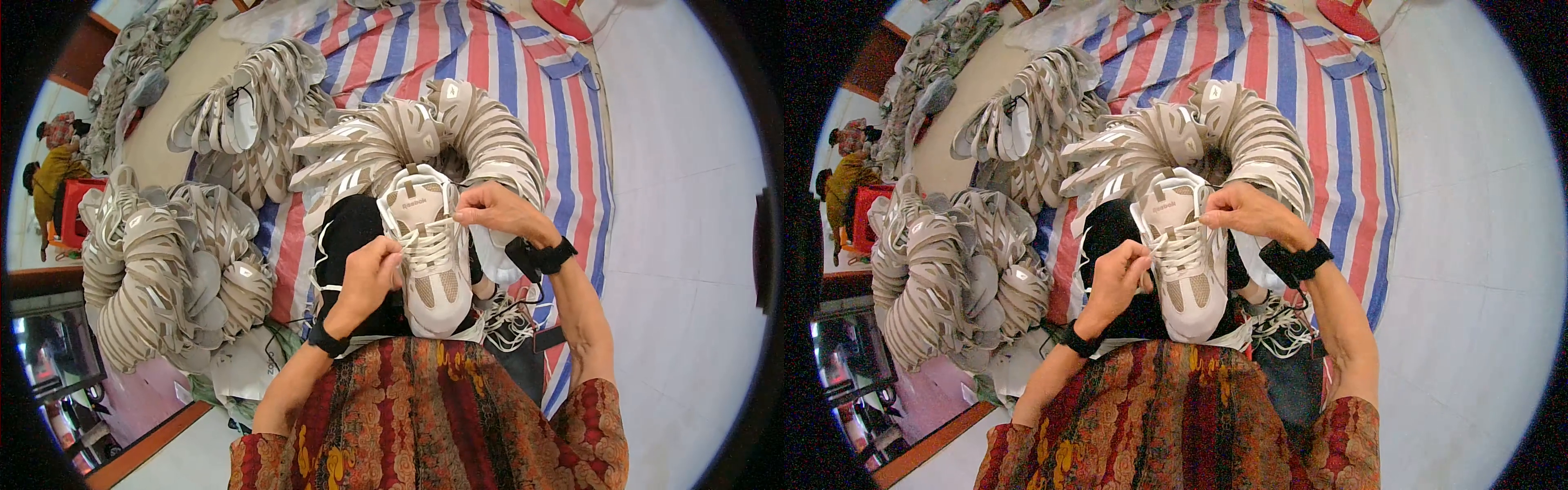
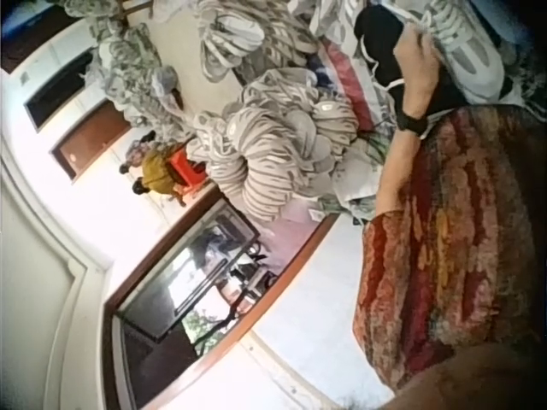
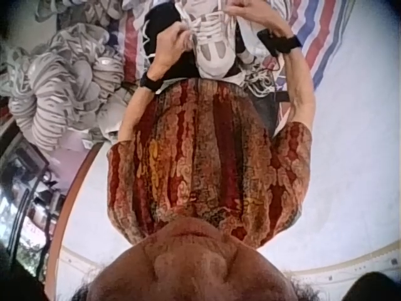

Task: Lacing and tying several pairs of shoes in a manufacturing environment.

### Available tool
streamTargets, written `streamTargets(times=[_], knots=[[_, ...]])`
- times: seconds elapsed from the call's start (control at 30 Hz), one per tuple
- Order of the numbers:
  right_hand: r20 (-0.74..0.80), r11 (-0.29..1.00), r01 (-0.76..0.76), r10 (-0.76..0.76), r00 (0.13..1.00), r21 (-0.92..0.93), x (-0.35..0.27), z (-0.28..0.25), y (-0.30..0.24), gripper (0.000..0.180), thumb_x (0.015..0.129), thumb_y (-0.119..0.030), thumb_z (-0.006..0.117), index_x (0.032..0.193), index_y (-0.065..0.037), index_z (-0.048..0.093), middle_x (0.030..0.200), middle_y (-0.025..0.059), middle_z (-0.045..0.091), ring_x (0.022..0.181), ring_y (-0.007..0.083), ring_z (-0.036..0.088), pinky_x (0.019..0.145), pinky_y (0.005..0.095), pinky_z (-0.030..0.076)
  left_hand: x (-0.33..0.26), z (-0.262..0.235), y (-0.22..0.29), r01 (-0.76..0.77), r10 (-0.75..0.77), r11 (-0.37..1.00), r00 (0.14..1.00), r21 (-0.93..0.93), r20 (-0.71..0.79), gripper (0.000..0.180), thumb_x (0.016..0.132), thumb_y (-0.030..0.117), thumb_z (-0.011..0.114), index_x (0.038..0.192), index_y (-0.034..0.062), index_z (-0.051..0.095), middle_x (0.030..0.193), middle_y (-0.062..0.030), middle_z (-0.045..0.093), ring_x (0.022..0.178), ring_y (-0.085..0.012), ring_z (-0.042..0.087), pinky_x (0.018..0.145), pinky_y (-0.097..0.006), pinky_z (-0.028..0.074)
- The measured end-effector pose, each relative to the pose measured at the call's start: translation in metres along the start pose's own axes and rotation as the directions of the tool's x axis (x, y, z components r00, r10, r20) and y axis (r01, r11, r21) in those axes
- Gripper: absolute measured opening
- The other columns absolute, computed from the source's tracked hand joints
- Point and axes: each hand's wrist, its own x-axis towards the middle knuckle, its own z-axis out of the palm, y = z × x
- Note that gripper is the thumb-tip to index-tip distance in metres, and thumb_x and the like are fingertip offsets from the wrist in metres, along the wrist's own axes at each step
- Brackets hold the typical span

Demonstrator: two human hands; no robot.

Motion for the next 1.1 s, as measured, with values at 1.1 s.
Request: streamTargets(times=[1.1], knots=[[-0.918, 0.925, -0.376, -0.201, -0.342, -0.062, -0.304, -0.019, 0.13, 0.022, 0.086, -0.015, 0.049, 0.097, 0.0, 0.06, 0.079, 0.0071, 0.056, 0.073, 0.0179, 0.052, 0.068, 0.0318, 0.043, -0.317, -0.168, -0.152, 0.798, -0.655, 0.504, 0.603, 0.33, -0.456, 0.015, 0.081, 0.014, 0.056, 0.089, 0.0026, 0.062, 0.068, -0.0097, 0.055, 0.057, -0.0199, 0.049, 0.055, -0.03, 0.039]])
